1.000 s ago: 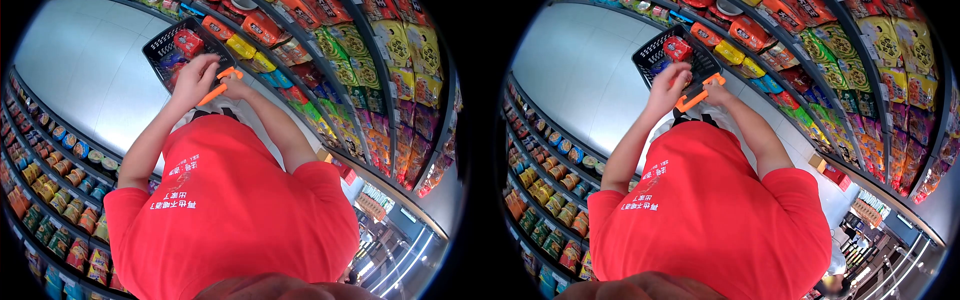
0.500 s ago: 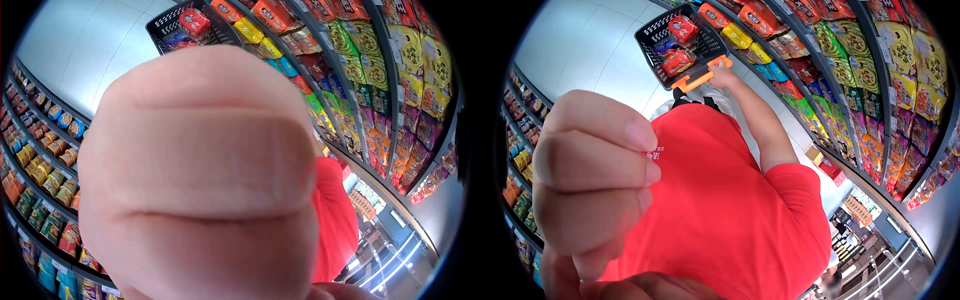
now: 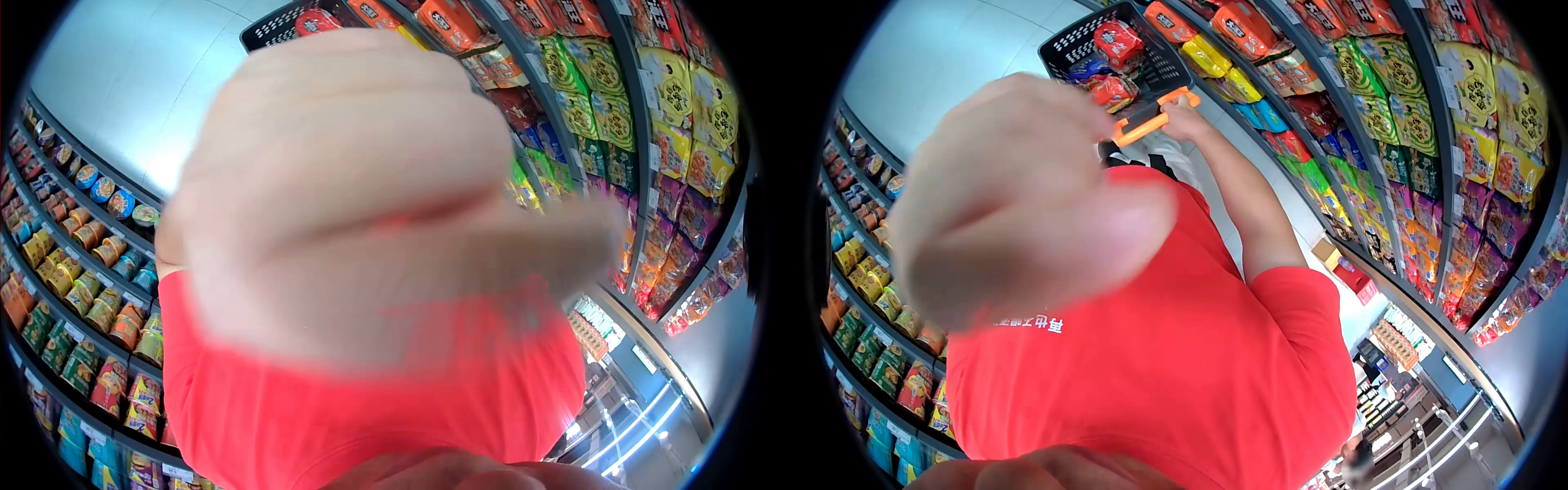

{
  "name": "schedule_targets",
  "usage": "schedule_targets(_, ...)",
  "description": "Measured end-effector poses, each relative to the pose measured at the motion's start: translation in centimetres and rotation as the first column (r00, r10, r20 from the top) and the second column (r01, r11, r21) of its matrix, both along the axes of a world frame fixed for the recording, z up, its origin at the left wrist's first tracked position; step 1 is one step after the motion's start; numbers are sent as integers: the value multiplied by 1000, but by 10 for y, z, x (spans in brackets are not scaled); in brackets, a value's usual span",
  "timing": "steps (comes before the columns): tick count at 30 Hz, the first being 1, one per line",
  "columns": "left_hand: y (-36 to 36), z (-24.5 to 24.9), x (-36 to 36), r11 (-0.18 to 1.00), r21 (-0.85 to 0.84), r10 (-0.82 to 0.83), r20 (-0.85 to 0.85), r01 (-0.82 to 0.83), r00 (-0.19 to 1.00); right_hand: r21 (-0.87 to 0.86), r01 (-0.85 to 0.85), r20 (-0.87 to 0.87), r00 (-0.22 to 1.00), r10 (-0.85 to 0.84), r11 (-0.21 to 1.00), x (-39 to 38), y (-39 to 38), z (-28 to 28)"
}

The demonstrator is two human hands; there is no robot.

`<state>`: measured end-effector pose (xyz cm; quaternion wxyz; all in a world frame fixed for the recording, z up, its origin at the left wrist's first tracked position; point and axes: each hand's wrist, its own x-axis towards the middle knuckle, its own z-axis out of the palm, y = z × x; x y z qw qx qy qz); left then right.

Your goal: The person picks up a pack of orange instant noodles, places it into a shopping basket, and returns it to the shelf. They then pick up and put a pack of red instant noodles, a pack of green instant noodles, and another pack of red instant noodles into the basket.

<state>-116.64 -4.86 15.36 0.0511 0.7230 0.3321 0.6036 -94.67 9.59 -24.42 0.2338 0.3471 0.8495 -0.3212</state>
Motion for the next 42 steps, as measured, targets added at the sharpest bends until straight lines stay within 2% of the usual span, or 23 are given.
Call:
schedule_targets(2,-18,8,-1,996,-72,-39,54,43,998,14,-3,14,1000,3,1000,-3,-3,13)
schedule_targets(5,-36,26,1,982,-72,-179,-18,177,984,56,-64,14,998,64,996,-3,-3,7)
schedule_targets(8,-35,29,5,967,-77,-249,-57,244,967,39,-25,27,999,24,999,-3,-4,11)
schedule_targets(9,-32,26,6,963,-86,-261,-62,255,963,-134,284,-26,957,-290,949,1,-3,-1)
schedule_targets(10,-29,21,7,959,-99,-272,-72,265,959,-330,530,-8,826,-564,781,3,-2,-20)
schedule_targets(11,-22,11,8,954,-126,-283,-72,273,956,-477,711,41,605,-795,516,5,-2,-36)
schedule_targets(13,-5,-25,18,937,-218,-291,-44,275,956,-354,600,-9,765,-644,718,1,-1,-29)
schedule_targets(14,7,-57,27,921,-286,-276,-2,264,961,-189,400,-32,910,-412,897,-1,-2,-17)
schedule_targets(15,17,-99,35,909,-321,-262,55,265,964,-86,258,-27,965,-261,962,-5,-2,-3)
schedule_targets(16,24,-135,37,870,-454,-196,38,192,980,1,135,-21,991,-135,991,-2,-3,2)
schedule_targets(17,32,-183,38,755,-654,-105,-47,49,993,25,84,-14,996,-84,996,-4,-3,7)
schedule_targets(18,31,-201,28,561,-823,-124,-195,-94,973,41,52,-5,999,-52,998,-5,-3,9)
schedule_targets(20,18,-306,26,439,-847,-222,-426,-299,877,37,22,22,999,-23,999,-5,-5,13)
schedule_targets(22,-2,-356,29,214,-966,-274,-204,-148,940,26,-18,71,997,16,1000,-7,-4,18)
schedule_targets(23,-11,-371,32,212,-966,-222,-193,-146,956,15,-42,97,994,40,999,-8,-4,19)
schedule_targets(29,-33,-417,37,209,-970,69,-115,-127,991,28,3,81,997,-5,1000,-9,-8,23)
schedule_targets(32,-25,-417,34,103,-995,13,-8,-9,1000,-1,-61,50,997,61,998,-12,-3,19)
schedule_targets(34,-24,-430,35,155,-988,-54,-22,-13,998,-20,-101,15,995,102,995,0,4,6)
schedule_targets(35,-27,-448,40,158,-987,-6,9,10,1000,-68,-157,-5,988,157,985,-2,10,17)
schedule_targets(36,-25,-450,36,113,-989,-34,97,100,995,-194,-96,75,991,113,976,-10,18,33)
schedule_targets(38,-18,-418,29,31,-997,29,73,72,997,-430,44,218,974,56,902,-36,36,57)
schedule_targets(41,-8,-422,32,1,-999,52,37,37,998,-595,284,224,957,-184,752,-59,61,55)
schedule_targets(42,-8,-433,36,4,-1000,63,20,20,998,-582,280,163,960,-228,764,-67,68,46)
